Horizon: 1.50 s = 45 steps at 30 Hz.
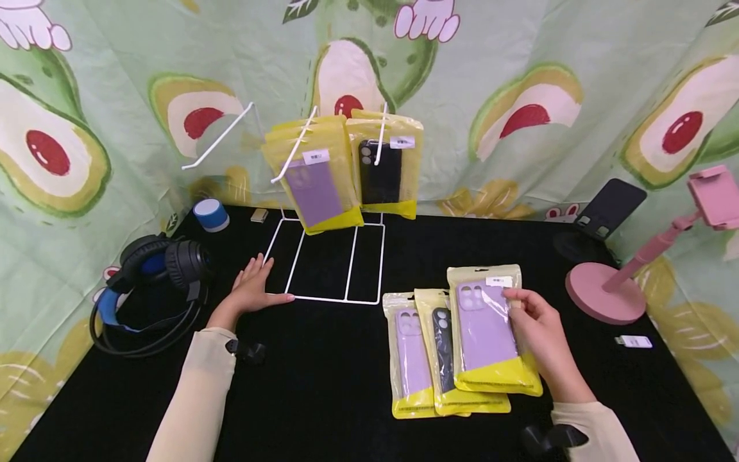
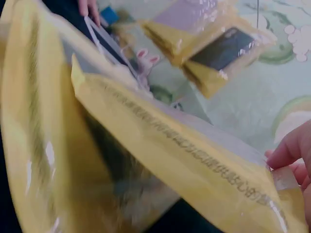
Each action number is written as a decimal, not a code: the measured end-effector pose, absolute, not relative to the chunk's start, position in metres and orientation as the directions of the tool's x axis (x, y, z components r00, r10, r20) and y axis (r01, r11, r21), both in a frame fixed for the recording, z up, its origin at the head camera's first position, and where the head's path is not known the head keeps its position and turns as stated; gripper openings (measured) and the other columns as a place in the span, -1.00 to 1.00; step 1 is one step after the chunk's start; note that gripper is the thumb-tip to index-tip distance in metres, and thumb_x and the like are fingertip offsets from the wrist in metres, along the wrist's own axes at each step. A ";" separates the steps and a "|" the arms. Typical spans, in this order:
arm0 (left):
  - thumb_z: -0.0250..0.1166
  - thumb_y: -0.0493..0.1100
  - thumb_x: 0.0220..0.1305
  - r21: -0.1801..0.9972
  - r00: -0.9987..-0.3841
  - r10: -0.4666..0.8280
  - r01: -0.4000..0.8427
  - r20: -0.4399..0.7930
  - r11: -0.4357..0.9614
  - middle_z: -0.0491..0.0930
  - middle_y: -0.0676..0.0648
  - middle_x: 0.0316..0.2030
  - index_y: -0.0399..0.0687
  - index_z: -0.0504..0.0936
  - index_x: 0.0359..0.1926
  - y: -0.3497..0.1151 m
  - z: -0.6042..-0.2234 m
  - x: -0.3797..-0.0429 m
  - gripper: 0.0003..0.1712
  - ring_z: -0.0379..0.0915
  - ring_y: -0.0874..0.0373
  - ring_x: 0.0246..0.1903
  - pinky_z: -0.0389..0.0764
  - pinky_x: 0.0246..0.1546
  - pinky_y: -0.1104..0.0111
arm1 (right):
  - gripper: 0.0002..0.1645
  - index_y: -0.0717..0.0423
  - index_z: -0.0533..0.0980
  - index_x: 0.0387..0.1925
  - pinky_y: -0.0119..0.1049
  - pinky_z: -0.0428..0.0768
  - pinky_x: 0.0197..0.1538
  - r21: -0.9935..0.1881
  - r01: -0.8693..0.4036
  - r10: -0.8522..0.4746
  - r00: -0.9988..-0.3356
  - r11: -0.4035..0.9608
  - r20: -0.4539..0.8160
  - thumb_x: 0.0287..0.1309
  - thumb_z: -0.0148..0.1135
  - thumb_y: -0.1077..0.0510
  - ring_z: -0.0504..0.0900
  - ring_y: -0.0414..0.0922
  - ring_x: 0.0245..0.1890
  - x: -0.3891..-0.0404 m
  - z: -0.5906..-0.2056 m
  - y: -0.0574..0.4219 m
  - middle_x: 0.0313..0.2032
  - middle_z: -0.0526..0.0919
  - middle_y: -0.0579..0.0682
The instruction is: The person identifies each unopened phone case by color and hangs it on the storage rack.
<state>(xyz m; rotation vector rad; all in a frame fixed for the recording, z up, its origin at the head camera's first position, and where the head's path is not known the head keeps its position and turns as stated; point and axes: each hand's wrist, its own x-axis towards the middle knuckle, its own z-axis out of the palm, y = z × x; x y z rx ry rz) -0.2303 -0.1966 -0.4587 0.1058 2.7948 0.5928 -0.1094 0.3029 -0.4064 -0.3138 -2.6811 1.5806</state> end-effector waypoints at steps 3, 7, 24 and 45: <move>0.33 0.38 -0.03 0.415 -0.958 0.131 0.014 -0.254 0.910 -0.40 -0.31 0.45 -0.24 -0.14 0.47 -0.196 -0.459 -0.231 0.31 -0.56 -0.20 0.43 -0.39 0.36 -0.08 | -0.72 0.00 0.45 0.03 -0.46 0.40 -0.29 -0.902 0.099 0.171 -0.985 0.420 -0.029 0.36 -0.06 0.13 0.32 -0.17 -0.27 -0.112 -0.402 0.294 -0.28 0.38 -0.11; 0.33 0.38 -0.03 0.421 -0.958 0.131 0.012 -0.256 0.907 -0.40 -0.31 0.45 -0.24 -0.14 0.47 -0.196 -0.459 -0.230 0.32 -0.56 -0.21 0.43 -0.40 0.35 -0.09 | -0.75 0.00 0.50 -0.03 -0.48 0.41 -0.25 -0.936 0.023 0.147 -0.989 0.351 0.030 0.35 -0.03 0.19 0.34 -0.18 -0.26 -0.116 -0.397 0.275 -0.26 0.43 -0.20; 0.33 0.37 -0.02 0.418 -0.957 0.147 0.031 -0.249 0.908 -0.40 -0.32 0.45 -0.26 -0.14 0.46 -0.198 -0.460 -0.229 0.30 -0.55 -0.21 0.43 -0.39 0.36 -0.09 | -0.81 0.23 0.52 -0.16 -0.43 0.43 -0.33 -0.965 -0.263 -0.143 -0.955 0.013 0.259 0.26 0.00 0.35 0.42 -0.14 -0.38 -0.147 -0.356 0.151 -0.30 0.54 -0.07; 0.32 0.36 -0.01 0.466 -0.954 0.185 0.057 -0.235 0.883 -0.41 -0.31 0.45 -0.25 -0.14 0.47 -0.200 -0.461 -0.230 0.29 -0.57 -0.20 0.43 -0.40 0.35 -0.09 | -0.79 0.43 0.48 -0.18 -0.40 0.22 -0.34 -0.885 -0.435 -0.171 -0.871 -0.163 0.460 0.17 0.00 0.43 0.22 -0.16 -0.46 -0.178 -0.303 0.065 -0.36 0.48 -0.04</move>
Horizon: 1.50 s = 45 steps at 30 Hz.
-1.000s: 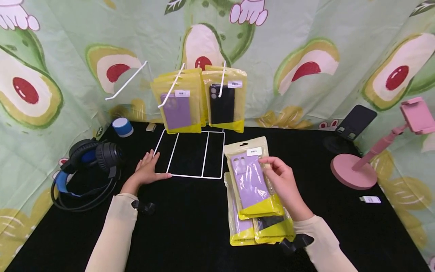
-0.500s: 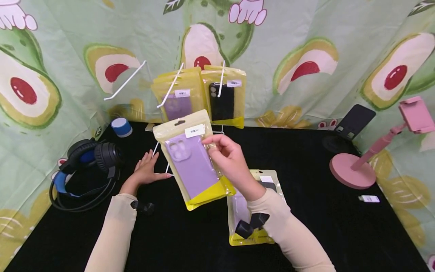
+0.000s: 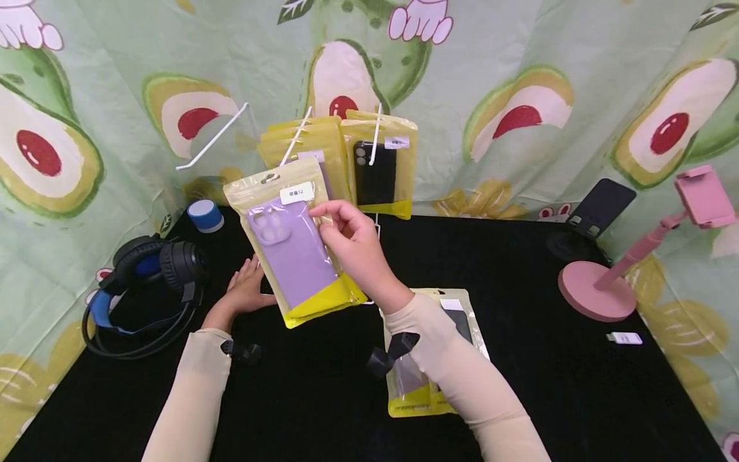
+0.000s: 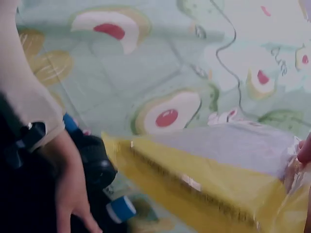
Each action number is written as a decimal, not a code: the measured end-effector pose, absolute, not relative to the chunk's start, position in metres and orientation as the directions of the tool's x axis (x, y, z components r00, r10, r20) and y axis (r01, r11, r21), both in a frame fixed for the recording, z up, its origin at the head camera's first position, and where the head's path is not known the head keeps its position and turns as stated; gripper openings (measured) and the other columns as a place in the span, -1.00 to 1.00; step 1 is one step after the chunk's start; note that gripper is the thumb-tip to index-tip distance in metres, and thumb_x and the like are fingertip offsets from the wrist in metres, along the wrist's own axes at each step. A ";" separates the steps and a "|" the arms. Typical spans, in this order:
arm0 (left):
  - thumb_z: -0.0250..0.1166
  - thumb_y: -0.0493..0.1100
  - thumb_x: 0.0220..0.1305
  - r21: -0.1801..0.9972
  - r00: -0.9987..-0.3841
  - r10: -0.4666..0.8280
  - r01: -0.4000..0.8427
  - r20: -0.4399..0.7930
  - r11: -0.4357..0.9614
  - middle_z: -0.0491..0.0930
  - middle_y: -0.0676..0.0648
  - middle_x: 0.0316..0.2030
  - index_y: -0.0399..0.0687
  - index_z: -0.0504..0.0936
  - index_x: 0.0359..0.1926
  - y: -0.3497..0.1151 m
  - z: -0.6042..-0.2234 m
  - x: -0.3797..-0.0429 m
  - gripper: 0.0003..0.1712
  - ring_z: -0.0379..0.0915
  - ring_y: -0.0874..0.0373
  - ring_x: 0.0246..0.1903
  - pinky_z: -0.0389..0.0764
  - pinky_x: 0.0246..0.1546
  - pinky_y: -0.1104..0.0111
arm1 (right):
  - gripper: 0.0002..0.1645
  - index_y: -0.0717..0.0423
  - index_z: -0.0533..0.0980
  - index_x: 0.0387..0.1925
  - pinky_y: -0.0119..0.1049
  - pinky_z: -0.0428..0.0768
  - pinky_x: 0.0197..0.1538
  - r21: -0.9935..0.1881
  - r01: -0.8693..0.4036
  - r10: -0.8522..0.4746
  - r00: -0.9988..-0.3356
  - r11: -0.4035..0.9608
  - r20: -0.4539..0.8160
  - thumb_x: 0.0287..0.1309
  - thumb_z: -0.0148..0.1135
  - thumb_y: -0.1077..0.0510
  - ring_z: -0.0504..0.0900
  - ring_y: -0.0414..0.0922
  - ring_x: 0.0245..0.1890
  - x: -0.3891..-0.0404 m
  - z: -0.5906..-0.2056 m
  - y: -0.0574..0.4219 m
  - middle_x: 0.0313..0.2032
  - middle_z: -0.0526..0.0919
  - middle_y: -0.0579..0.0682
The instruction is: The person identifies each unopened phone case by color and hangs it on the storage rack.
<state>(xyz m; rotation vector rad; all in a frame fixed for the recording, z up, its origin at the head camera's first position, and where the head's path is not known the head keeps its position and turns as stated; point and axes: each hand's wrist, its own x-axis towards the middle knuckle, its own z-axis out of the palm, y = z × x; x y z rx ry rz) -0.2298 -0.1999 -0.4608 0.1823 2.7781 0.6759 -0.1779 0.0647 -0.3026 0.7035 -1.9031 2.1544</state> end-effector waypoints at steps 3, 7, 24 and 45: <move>0.31 0.40 -0.03 0.458 -0.954 0.178 0.050 -0.242 0.888 -0.42 -0.31 0.45 -0.25 -0.15 0.47 -0.200 -0.461 -0.230 0.32 -0.57 -0.21 0.42 -0.40 0.35 -0.10 | -0.79 0.41 0.49 -0.18 -0.41 0.22 -0.35 -0.902 -0.405 -0.153 -0.892 -0.146 0.425 0.16 0.00 0.43 0.22 -0.17 -0.46 -0.187 -0.308 0.063 -0.39 0.45 -0.05; 0.32 0.38 -0.02 0.442 -0.957 0.174 0.055 -0.233 0.895 -0.40 -0.32 0.45 -0.27 -0.14 0.46 -0.200 -0.460 -0.229 0.31 -0.55 -0.22 0.42 -0.38 0.34 -0.12 | -0.78 0.38 0.51 -0.17 -0.44 0.22 -0.42 -0.919 -0.369 -0.109 -0.917 -0.140 0.384 0.17 0.01 0.41 0.24 -0.18 -0.50 -0.200 -0.314 0.060 -0.50 0.37 -0.05; 0.31 0.42 -0.05 0.436 -0.951 0.162 0.032 -0.265 0.900 -0.40 -0.33 0.45 -0.27 -0.16 0.46 -0.197 -0.466 -0.229 0.35 -0.55 -0.22 0.42 -0.38 0.34 -0.13 | -0.72 0.37 0.46 -0.03 -0.42 0.49 -0.22 -0.968 -0.252 -0.091 -0.963 -0.015 0.252 0.21 0.08 0.39 0.46 -0.14 -0.37 -0.238 -0.332 0.066 -0.47 0.38 -0.07; 0.31 0.41 -0.04 0.432 -0.956 0.149 0.026 -0.254 0.901 -0.42 -0.33 0.45 -0.26 -0.17 0.46 -0.195 -0.463 -0.230 0.34 -0.58 -0.21 0.42 -0.41 0.34 -0.11 | -0.62 0.47 0.35 0.02 -0.36 0.60 -0.07 -0.995 0.098 -0.121 -0.988 0.020 -0.100 0.33 0.06 0.21 0.62 -0.17 -0.25 -0.182 -0.414 0.199 -0.23 0.53 0.07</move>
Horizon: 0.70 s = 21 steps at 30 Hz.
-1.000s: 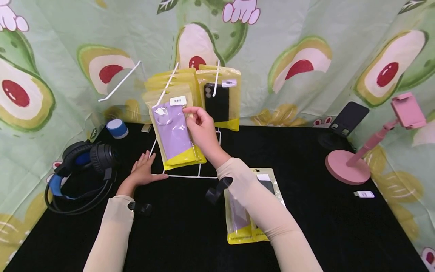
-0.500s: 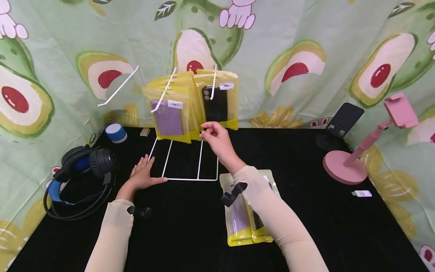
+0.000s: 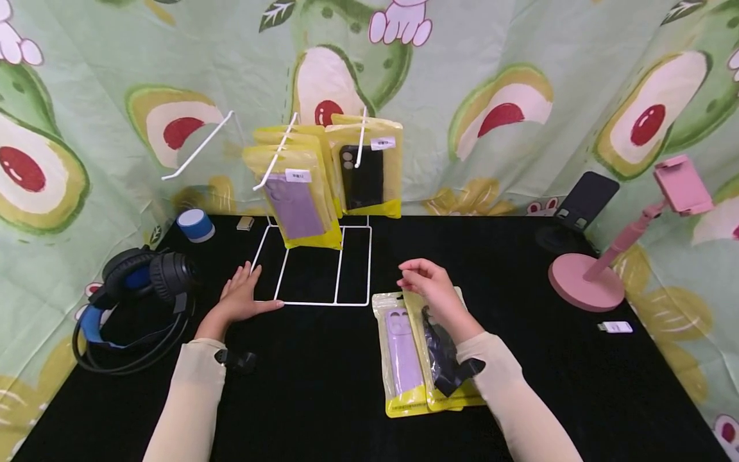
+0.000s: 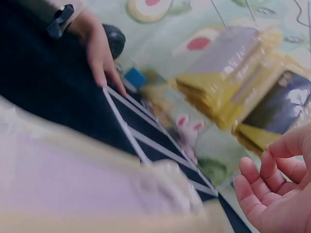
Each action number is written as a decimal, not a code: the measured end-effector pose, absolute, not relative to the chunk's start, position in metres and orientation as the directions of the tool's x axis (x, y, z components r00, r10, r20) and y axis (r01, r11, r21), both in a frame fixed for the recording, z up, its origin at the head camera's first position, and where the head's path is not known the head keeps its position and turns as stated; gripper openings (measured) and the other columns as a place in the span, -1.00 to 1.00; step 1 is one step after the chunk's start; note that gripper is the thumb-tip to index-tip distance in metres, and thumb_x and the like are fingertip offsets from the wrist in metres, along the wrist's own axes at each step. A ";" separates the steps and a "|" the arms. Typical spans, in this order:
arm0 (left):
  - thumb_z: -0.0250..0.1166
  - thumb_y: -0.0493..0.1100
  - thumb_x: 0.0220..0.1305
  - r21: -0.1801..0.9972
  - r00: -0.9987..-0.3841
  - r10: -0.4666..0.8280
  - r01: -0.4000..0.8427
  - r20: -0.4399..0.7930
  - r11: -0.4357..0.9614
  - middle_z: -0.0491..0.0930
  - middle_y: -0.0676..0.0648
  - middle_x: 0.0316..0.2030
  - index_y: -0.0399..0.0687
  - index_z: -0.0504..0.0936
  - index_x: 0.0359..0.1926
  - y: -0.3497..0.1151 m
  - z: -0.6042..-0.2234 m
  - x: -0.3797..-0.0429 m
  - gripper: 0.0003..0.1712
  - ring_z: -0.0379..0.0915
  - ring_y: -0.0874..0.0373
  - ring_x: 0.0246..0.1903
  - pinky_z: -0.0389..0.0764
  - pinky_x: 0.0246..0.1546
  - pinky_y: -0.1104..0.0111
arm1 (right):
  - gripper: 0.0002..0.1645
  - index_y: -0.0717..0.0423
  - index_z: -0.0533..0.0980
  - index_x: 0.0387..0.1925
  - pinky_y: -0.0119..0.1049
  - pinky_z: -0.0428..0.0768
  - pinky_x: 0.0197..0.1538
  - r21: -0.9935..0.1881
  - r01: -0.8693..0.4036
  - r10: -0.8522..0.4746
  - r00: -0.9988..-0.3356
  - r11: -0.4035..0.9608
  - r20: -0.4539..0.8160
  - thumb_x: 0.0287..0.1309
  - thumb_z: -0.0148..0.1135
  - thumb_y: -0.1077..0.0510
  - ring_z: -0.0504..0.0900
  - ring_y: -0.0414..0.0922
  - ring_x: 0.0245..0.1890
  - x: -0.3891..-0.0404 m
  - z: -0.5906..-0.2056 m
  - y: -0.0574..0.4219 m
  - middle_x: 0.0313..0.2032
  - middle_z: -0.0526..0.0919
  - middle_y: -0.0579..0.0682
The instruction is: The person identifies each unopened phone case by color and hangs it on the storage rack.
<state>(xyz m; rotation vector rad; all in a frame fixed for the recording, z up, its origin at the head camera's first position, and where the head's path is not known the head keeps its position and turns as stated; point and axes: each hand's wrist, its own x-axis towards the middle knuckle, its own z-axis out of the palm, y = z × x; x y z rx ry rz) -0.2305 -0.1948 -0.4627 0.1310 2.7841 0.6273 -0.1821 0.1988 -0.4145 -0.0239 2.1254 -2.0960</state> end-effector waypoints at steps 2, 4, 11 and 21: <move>0.32 0.40 -0.04 0.439 -0.956 0.151 0.026 -0.252 0.898 -0.42 -0.32 0.45 -0.26 -0.17 0.46 -0.195 -0.462 -0.230 0.34 -0.58 -0.21 0.42 -0.42 0.34 -0.11 | -0.57 0.48 0.32 0.06 -0.38 0.59 -0.07 -0.992 0.114 -0.100 -0.988 0.050 -0.119 0.34 0.06 0.18 0.62 -0.18 -0.24 -0.176 -0.417 0.212 -0.19 0.52 0.12; 0.32 0.40 -0.04 0.440 -0.955 0.151 0.025 -0.254 0.898 -0.43 -0.32 0.45 -0.26 -0.17 0.46 -0.196 -0.462 -0.231 0.34 -0.58 -0.21 0.42 -0.43 0.34 -0.11 | -0.58 0.42 0.35 0.04 -0.42 0.58 -0.08 -0.988 0.130 -0.069 -0.988 0.081 -0.136 0.35 0.06 0.15 0.61 -0.19 -0.23 -0.170 -0.418 0.224 -0.16 0.50 0.14; 0.32 0.40 -0.05 0.433 -0.958 0.154 0.036 -0.241 0.901 -0.40 -0.32 0.45 -0.27 -0.15 0.46 -0.196 -0.462 -0.232 0.34 -0.56 -0.21 0.42 -0.40 0.35 -0.11 | -0.55 0.32 0.36 0.06 -0.48 0.55 -0.09 -0.962 0.179 0.012 -0.984 0.206 -0.180 0.35 0.05 0.03 0.57 -0.25 -0.22 -0.153 -0.418 0.264 -0.10 0.49 0.10; 0.32 0.41 -0.04 0.427 -0.957 0.150 0.031 -0.249 0.904 -0.40 -0.32 0.45 -0.26 -0.16 0.46 -0.197 -0.462 -0.230 0.34 -0.57 -0.20 0.42 -0.40 0.35 -0.10 | -0.32 0.40 0.13 0.27 -0.22 0.59 -0.09 -0.820 0.212 -0.056 -0.957 0.532 -0.284 0.35 0.04 0.02 0.50 0.07 -0.04 -0.133 -0.419 0.296 0.08 0.33 0.37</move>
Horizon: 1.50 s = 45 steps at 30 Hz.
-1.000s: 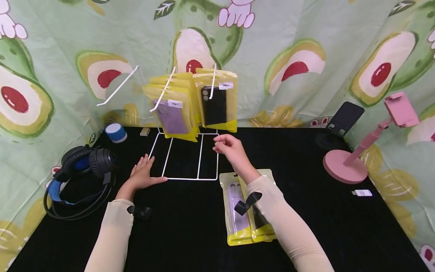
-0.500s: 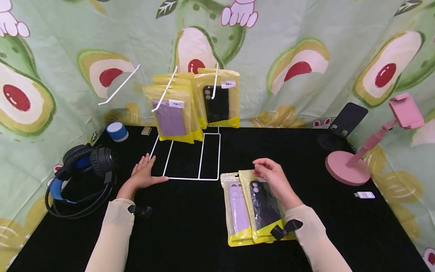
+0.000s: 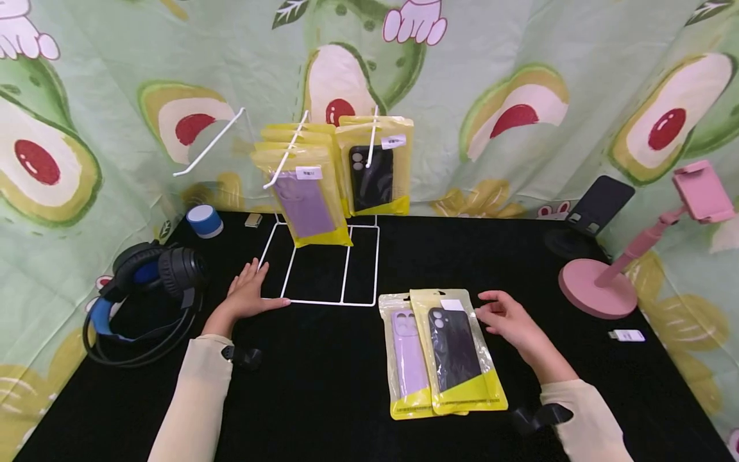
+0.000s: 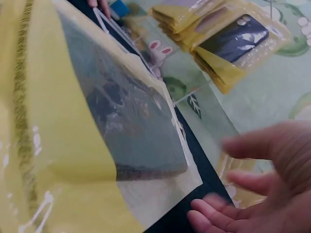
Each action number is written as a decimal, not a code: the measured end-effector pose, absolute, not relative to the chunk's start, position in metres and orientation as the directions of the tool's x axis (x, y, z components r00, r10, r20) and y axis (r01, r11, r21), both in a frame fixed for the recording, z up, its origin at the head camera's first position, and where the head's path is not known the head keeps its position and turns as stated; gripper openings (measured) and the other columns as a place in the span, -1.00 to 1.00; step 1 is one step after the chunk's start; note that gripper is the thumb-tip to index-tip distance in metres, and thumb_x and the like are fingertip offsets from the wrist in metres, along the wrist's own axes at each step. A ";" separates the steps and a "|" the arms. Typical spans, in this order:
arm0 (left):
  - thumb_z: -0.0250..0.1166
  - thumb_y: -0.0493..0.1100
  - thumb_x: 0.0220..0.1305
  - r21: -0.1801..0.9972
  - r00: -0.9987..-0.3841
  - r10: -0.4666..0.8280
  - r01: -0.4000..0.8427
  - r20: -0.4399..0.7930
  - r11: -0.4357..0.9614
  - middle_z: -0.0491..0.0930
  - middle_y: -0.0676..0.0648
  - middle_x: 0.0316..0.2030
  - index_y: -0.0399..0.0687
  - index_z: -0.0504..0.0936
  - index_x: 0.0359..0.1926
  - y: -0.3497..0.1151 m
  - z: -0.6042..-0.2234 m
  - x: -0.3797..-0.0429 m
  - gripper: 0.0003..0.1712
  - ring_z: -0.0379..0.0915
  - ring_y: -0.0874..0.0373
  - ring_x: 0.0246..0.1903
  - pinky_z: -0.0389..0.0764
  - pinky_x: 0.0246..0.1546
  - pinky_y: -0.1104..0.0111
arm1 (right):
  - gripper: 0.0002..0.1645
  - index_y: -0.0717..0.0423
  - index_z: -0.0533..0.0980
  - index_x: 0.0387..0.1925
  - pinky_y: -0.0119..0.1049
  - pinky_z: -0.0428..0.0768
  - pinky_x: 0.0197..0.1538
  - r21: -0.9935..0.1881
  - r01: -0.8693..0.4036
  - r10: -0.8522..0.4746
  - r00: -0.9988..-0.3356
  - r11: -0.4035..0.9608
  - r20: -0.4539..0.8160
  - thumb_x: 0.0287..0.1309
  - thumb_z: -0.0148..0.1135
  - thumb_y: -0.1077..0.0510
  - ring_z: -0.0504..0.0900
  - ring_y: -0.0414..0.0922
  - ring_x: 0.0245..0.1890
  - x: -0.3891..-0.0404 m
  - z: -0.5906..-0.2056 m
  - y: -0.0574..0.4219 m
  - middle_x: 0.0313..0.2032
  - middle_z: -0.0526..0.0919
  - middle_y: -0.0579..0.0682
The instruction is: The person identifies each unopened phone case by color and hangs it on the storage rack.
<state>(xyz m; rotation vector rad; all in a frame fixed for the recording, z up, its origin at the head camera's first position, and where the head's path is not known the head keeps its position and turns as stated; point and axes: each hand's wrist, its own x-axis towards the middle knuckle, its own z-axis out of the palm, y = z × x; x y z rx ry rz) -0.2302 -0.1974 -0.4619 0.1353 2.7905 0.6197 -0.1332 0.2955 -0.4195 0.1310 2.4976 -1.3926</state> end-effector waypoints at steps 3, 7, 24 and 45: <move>0.33 0.40 -0.05 0.426 -0.958 0.148 0.030 -0.246 0.904 -0.40 -0.32 0.45 -0.26 -0.15 0.46 -0.197 -0.461 -0.230 0.34 -0.56 -0.21 0.42 -0.40 0.35 -0.10 | -0.13 0.39 -0.01 0.33 -0.05 0.56 -0.07 -0.757 0.216 -0.115 -0.926 0.617 -0.359 0.27 0.14 -0.04 0.42 0.26 0.02 -0.128 -0.415 0.293 0.15 0.20 0.48; 0.32 0.41 -0.05 0.423 -0.959 0.142 0.025 -0.247 0.906 -0.39 -0.32 0.45 -0.26 -0.14 0.46 -0.196 -0.461 -0.231 0.34 -0.56 -0.21 0.42 -0.40 0.35 -0.10 | 0.07 0.37 -0.05 0.36 0.05 0.55 -0.11 -0.661 0.192 -0.123 -0.908 0.726 -0.399 0.12 0.29 -0.13 0.41 0.33 -0.01 -0.123 -0.410 0.283 0.15 0.13 0.55; 0.32 0.41 -0.05 0.428 -0.958 0.148 0.029 -0.246 0.903 -0.40 -0.31 0.45 -0.25 -0.16 0.47 -0.197 -0.462 -0.231 0.34 -0.57 -0.20 0.43 -0.40 0.34 -0.11 | 0.10 0.22 -0.08 0.41 -0.04 0.55 -0.13 -0.643 0.194 -0.198 -0.852 0.741 -0.485 0.03 0.34 -0.02 0.56 0.02 -0.24 -0.118 -0.416 0.271 -0.03 0.42 0.36; 0.32 0.42 -0.05 0.426 -0.958 0.144 0.025 -0.250 0.904 -0.40 -0.31 0.45 -0.24 -0.16 0.47 -0.197 -0.462 -0.231 0.34 -0.57 -0.21 0.42 -0.41 0.35 -0.11 | -0.53 0.20 0.27 0.26 -0.27 0.63 -0.26 -0.923 -0.080 -0.234 -0.972 0.378 -0.012 0.35 -0.02 0.26 0.60 -0.14 -0.26 -0.126 -0.396 0.262 0.03 0.47 0.21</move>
